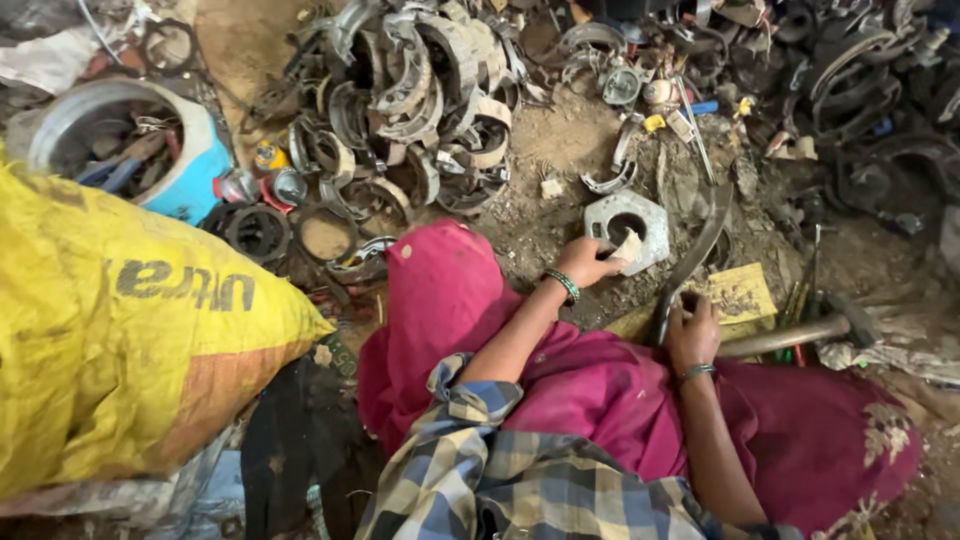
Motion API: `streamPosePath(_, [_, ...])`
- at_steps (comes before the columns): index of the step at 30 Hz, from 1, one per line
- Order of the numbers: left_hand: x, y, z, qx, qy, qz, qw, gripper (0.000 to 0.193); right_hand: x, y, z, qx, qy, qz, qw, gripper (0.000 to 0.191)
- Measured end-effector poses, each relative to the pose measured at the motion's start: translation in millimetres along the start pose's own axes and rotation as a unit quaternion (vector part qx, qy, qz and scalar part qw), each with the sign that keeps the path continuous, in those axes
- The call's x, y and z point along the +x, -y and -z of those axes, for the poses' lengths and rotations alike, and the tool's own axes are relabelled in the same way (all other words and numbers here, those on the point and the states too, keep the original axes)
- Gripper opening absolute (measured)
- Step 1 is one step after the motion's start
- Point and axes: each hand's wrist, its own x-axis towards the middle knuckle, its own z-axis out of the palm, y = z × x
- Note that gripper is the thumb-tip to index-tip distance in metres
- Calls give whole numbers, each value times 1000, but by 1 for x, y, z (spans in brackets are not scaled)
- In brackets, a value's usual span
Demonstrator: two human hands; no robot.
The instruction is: The person sits on the ground in a scrap yard and cuts a metal hub-like part. They hold a curved blade against the metal piece and repeatedly strike the blade with a hammer, repositioning the piece between strikes, then handle the cut piece at the end.
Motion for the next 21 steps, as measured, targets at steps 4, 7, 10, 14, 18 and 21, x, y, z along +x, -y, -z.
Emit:
streamPosePath(4, [-9,-15,29,-39,-2,24,999,49,-3,-6,5,4,24,-16,1000,26])
streamPosePath(7, [-23,-26,54,-157,-41,66,985,41,-6,-11,9,23,50,-35,998,26])
streamPosePath(10, [-38,-34,85,-265,-127,81,952,35,-9,-10,14,48,71,-48,995,26])
streamPosePath(14, [-46,-49,142,-183,-317,-19,931,33,-12,-6,22,57,96,-81,990,29])
streamPosePath(18, [-32,-69,226,69,-454,-57,886,41,-11,-3,29,5,97,-58,994,33])
streamPosePath(21, [-25,-79,259,190,-437,-24,879,53,-10,-5,32,-18,99,-65,993,37])
